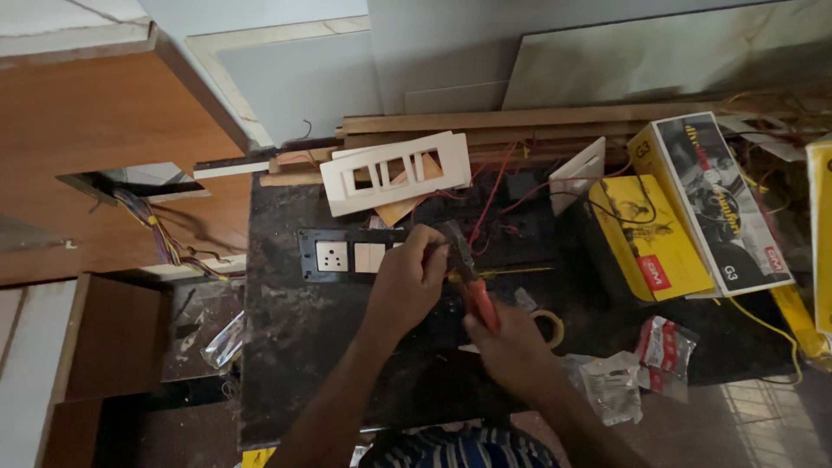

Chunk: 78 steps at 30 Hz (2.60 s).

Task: The person prepares electrical wires using pliers and a screwdriver, then connects them to a multi-socket outlet panel by hand.

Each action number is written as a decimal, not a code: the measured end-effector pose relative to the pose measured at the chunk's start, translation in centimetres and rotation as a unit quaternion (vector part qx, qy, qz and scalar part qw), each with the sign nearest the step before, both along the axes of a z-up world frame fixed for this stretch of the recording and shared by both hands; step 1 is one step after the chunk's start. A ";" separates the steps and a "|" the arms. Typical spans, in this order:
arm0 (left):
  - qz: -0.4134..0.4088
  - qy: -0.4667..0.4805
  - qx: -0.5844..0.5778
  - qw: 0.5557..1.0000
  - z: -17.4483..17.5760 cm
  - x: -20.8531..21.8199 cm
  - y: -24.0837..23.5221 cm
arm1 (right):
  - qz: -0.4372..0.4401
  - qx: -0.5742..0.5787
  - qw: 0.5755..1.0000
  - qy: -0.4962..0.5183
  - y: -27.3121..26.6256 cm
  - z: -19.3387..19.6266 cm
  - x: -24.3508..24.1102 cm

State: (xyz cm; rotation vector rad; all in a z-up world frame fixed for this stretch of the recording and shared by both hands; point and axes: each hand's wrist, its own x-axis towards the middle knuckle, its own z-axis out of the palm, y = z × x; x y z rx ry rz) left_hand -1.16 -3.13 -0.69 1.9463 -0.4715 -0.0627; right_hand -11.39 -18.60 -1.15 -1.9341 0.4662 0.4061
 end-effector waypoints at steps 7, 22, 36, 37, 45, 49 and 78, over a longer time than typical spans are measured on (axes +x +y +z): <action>-0.014 0.026 -0.030 0.999 0.2 0.3 -0.1 | 0.000 -0.067 0.995 -0.070 0.1 0.9 -0.1; -0.054 0.036 -0.052 0.997 0.6 0.6 -0.1 | 0.007 0.030 0.997 -0.074 -1.1 -0.1 -0.7; -0.180 0.035 0.051 0.982 2.5 1.9 0.7 | 0.038 -0.141 0.989 -0.018 -2.5 3.5 1.3; -0.166 0.003 0.044 0.985 2.3 2.0 0.8 | 0.059 -0.127 0.990 -0.017 -3.1 4.2 1.5; 0.020 -0.080 0.014 0.996 -1.6 2.5 -1.5 | 0.044 -0.151 0.987 -0.020 -4.4 4.5 2.9; 0.056 -0.067 -0.022 0.996 -3.2 2.7 -1.6 | 0.036 -0.150 0.984 -0.094 -3.9 3.1 2.7; 0.089 0.007 -0.020 0.996 -3.3 2.6 4.3 | 0.156 -0.326 0.917 -0.171 -11.4 -0.7 4.2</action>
